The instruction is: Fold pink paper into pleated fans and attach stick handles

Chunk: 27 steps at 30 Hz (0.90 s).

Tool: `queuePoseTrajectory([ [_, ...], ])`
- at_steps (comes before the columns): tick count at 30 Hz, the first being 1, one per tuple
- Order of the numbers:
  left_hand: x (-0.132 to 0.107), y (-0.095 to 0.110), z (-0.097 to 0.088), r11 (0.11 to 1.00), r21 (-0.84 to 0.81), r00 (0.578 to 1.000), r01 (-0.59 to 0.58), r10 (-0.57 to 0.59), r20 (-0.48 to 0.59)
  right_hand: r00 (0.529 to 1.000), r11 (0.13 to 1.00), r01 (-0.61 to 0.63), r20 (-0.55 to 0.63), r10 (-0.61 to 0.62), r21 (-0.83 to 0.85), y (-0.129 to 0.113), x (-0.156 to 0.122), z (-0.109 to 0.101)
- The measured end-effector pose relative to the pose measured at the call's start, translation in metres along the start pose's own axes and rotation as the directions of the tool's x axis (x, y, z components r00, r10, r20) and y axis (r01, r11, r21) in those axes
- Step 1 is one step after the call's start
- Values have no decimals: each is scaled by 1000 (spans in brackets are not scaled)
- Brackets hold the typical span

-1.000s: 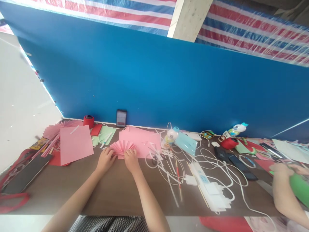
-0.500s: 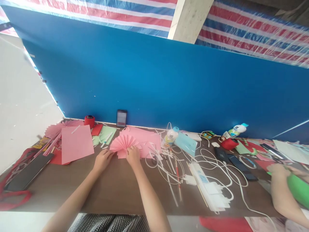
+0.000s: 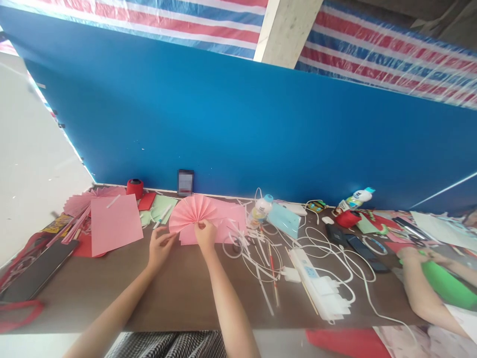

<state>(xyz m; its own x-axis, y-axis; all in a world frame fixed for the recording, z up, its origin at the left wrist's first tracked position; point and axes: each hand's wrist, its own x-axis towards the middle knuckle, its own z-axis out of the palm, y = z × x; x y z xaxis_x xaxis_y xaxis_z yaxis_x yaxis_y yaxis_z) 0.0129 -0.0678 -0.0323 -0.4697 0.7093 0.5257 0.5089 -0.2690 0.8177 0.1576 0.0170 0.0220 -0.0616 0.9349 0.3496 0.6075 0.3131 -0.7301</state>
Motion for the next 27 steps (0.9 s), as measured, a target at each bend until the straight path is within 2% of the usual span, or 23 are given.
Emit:
queuePoseTrajectory([
  [4,3,3,0,979,-151,990,137,-142,-22,999,994,-37,42,33,102,-7,-2,-2],
  [7,4,5,1,926,-282,964,250,-264,-12,997,988,-65,54,59,137,-12,-2,-3],
  [9,4,4,1,901,-325,953,286,-304,-3,995,985,-88,52,81,147,-13,-1,-3],
  [11,4,2,1,920,-296,964,257,-266,9,993,982,-111,48,105,151,-13,0,-3],
  [14,1,-1,0,983,-163,996,86,-82,35,990,979,-139,37,135,148,-12,2,-3],
  [16,-1,0,-1,996,-82,999,-39,41,28,988,978,-154,34,151,142,-11,3,-3],
  [18,-1,1,-2,996,-29,996,-83,84,11,986,977,-165,35,162,136,-11,5,-2],
  [20,0,2,-1,999,-35,1000,-18,18,-3,985,977,-172,36,169,129,-10,6,-1],
  [24,5,2,3,935,-262,970,239,-240,27,985,979,-173,38,170,109,-10,7,5],
  [27,10,-1,3,900,-323,954,291,-296,35,986,984,-159,59,155,81,-10,6,10],
])
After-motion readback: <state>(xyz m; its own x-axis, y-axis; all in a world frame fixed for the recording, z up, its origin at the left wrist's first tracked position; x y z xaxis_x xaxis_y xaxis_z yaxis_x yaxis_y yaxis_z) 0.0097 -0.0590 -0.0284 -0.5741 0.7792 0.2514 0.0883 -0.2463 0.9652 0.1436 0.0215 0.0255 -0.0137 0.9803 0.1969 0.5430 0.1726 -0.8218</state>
